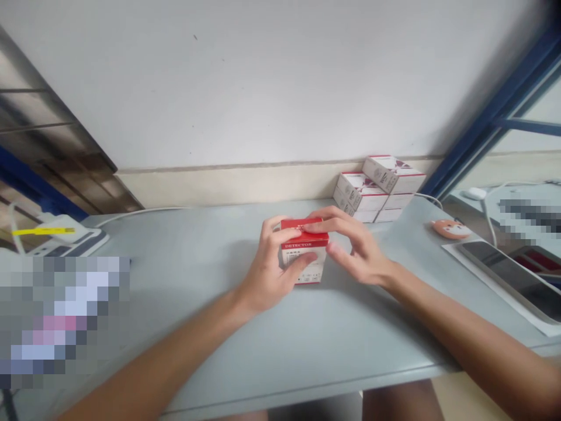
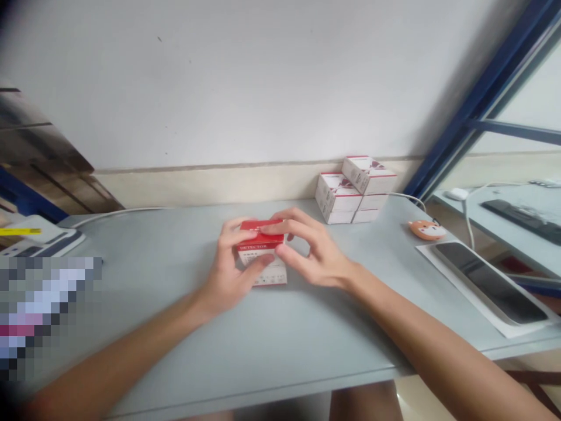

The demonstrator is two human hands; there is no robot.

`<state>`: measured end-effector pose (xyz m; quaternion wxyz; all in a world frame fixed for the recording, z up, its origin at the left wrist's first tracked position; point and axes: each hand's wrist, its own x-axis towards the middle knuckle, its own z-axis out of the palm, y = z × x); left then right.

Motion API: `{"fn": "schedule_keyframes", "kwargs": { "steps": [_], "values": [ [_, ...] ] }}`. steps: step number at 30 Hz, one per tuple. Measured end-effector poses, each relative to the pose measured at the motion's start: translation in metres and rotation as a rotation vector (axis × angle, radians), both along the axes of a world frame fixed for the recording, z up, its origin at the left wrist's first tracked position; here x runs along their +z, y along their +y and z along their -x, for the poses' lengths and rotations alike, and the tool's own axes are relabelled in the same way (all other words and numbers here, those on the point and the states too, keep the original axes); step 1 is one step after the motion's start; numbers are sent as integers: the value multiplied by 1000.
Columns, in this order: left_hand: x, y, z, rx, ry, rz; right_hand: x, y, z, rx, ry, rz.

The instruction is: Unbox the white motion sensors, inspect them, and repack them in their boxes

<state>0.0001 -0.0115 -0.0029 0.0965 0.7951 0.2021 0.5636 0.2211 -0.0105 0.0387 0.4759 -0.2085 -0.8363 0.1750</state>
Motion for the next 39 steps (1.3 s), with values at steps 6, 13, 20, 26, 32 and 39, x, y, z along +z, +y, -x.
{"fn": "schedule_keyframes", "kwargs": {
  "steps": [6,13,20,26,32,39],
  "values": [
    [-3,5,0,84,-221,187,-17,2,5,-46,-84,103],
    [-5,37,17,253,-312,637,-46,10,14,-231,-151,342],
    [-3,30,22,316,-20,444,-51,11,23,-586,-334,-77],
    [13,14,20,243,523,407,-47,14,21,-357,-319,-43],
    [2,50,50,303,613,435,-24,40,-24,-703,-347,-192],
    [-4,83,88,393,422,484,-35,69,-79,-999,-481,-137]
  ]
}}
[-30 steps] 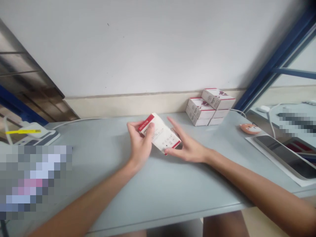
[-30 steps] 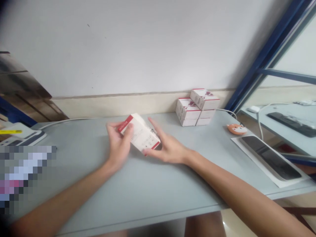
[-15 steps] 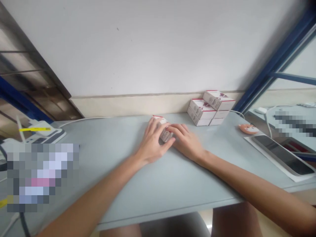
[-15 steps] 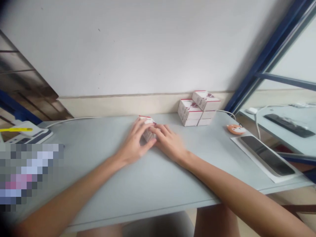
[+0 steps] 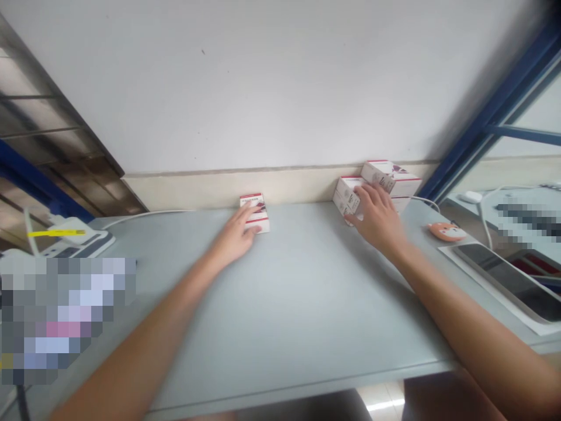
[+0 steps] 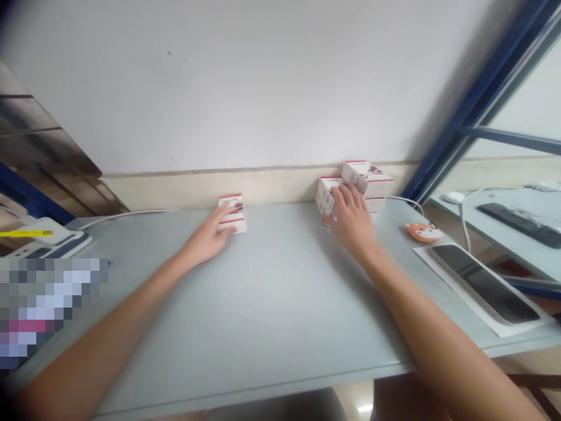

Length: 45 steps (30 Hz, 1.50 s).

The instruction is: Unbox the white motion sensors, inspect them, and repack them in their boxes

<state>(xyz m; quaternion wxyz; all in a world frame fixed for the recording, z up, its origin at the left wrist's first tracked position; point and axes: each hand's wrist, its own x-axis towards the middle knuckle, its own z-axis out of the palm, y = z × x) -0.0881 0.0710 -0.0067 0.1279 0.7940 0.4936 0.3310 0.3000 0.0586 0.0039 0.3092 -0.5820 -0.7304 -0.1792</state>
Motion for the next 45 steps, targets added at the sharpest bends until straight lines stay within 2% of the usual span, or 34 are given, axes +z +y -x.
{"fn": "schedule_keyframes", "kwargs": {
  "steps": [5,10,13,15,17,19,20,21,23,25,27,30,33,37,40,43,45],
  "values": [
    [-2,8,13,-7,-38,76,-5,5,-3,13,20,-10],
    [1,4,11,11,-1,-1,6,-6,13,82,118,-60],
    [9,-10,-8,116,73,-184,16,-16,32,96,458,-12],
    [12,-24,-28,62,18,-221,20,-22,47,137,804,126],
    [13,-38,-50,7,-216,-97,19,-30,61,253,1106,313],
    [12,-50,-69,-95,-534,153,16,-38,74,415,1282,497],
    [12,-54,-75,-178,-654,289,14,-43,79,492,1307,577],
    [12,-56,-79,-211,-750,361,12,-47,83,558,1300,646],
    [12,-59,-82,-208,-862,380,10,-56,89,676,1237,734],
    [11,-59,-79,-187,-829,272,12,-62,91,770,1158,736],
    [9,-60,-76,-202,-692,141,15,-64,91,800,1081,643],
    [5,-64,-75,-223,-545,29,18,-64,88,752,918,477],
    [1,-68,-78,-229,-527,18,21,-65,86,714,827,380],
    [0,-73,-81,-228,-484,8,27,-67,84,656,837,299],
    [4,-77,-80,-248,-381,-93,34,-69,81,544,911,232],
    [13,-81,-78,-347,-200,-271,43,-69,80,481,988,213],
    [21,-83,-77,-378,-112,-485,47,-68,81,518,1044,272]
  ]
}}
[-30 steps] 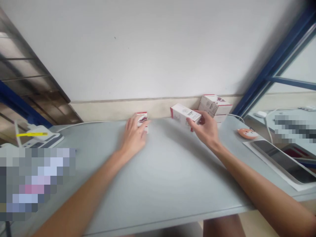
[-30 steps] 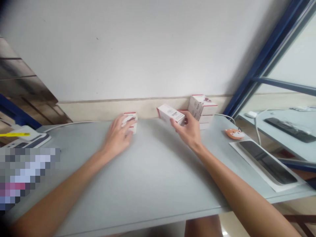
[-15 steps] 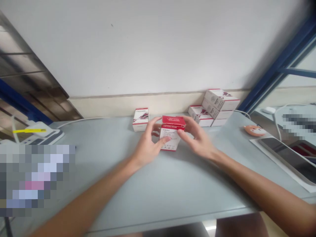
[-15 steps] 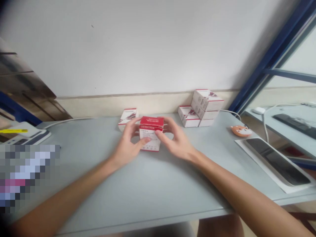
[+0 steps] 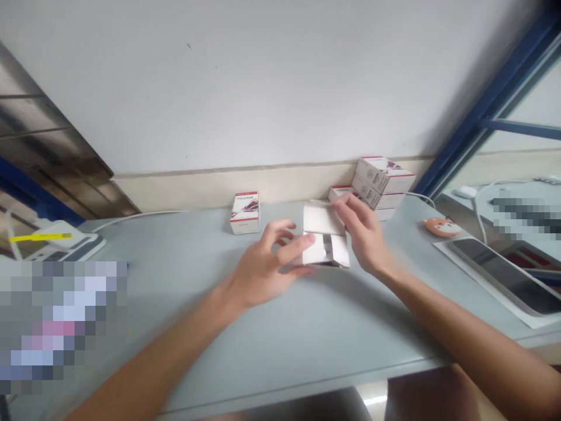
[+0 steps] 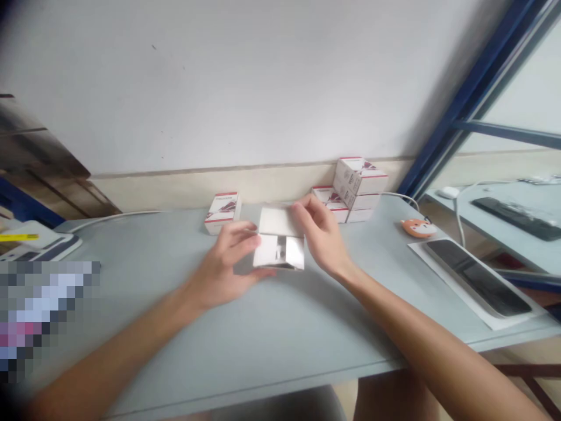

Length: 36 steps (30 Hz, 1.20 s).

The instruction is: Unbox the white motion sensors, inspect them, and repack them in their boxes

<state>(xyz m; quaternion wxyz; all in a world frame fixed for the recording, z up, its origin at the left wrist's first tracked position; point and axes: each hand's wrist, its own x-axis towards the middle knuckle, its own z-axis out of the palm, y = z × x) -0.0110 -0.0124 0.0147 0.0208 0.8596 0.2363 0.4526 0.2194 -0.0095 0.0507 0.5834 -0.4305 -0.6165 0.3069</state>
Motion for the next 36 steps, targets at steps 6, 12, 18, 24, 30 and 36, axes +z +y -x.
{"fn": "schedule_keyframes", "kwargs": {
  "steps": [6,12,18,24,30,36],
  "values": [
    [21,-5,2,19,187,-351,-5,1,2,318,64,313],
    [14,-3,4,-61,149,-96,-9,-2,0,207,-125,-123],
    [-2,0,-7,-185,-216,190,0,-5,-10,367,-399,-383],
    [-15,-2,-17,27,-477,364,-8,-7,-5,327,-365,-294],
    [-10,8,-4,34,-325,-111,-9,2,-10,164,-352,-374],
    [3,15,7,122,-90,-293,-15,5,-6,145,-610,-447]
  ]
}}
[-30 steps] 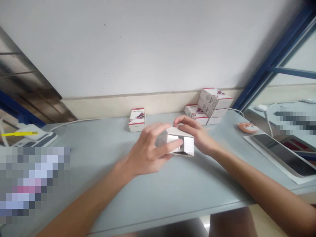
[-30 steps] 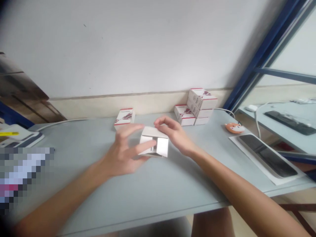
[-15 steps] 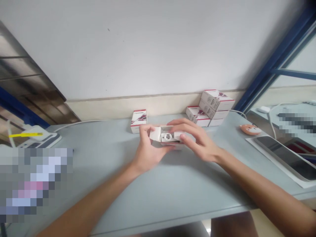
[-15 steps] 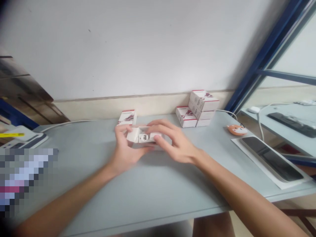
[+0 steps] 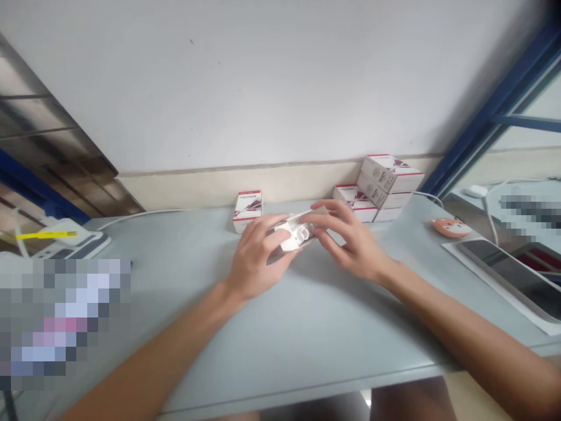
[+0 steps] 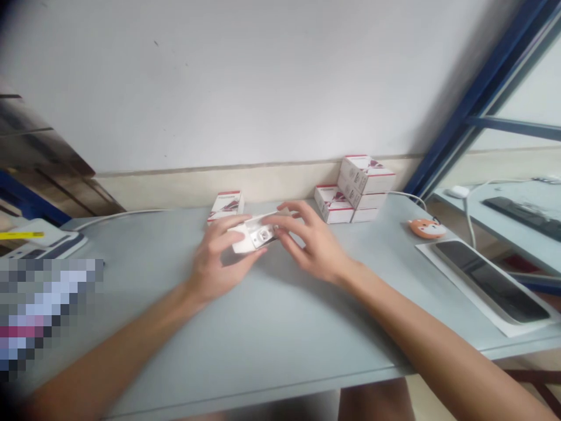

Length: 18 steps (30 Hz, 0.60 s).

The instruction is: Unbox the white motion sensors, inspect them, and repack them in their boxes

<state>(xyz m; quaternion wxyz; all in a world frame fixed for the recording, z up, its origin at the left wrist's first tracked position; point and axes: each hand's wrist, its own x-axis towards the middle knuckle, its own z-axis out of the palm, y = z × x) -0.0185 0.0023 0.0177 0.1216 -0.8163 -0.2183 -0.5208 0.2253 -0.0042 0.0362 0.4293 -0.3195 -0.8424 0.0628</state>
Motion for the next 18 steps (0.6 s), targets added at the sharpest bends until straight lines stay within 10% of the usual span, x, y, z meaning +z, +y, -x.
{"fn": "schedule_keyframes", "kwargs": {
  "steps": [10,18],
  "values": [
    [-1,0,-2,-31,2,10,9,-5,2,40,139,66],
    [-6,6,1,38,-120,43,4,22,-20,-436,116,121]
  ]
}}
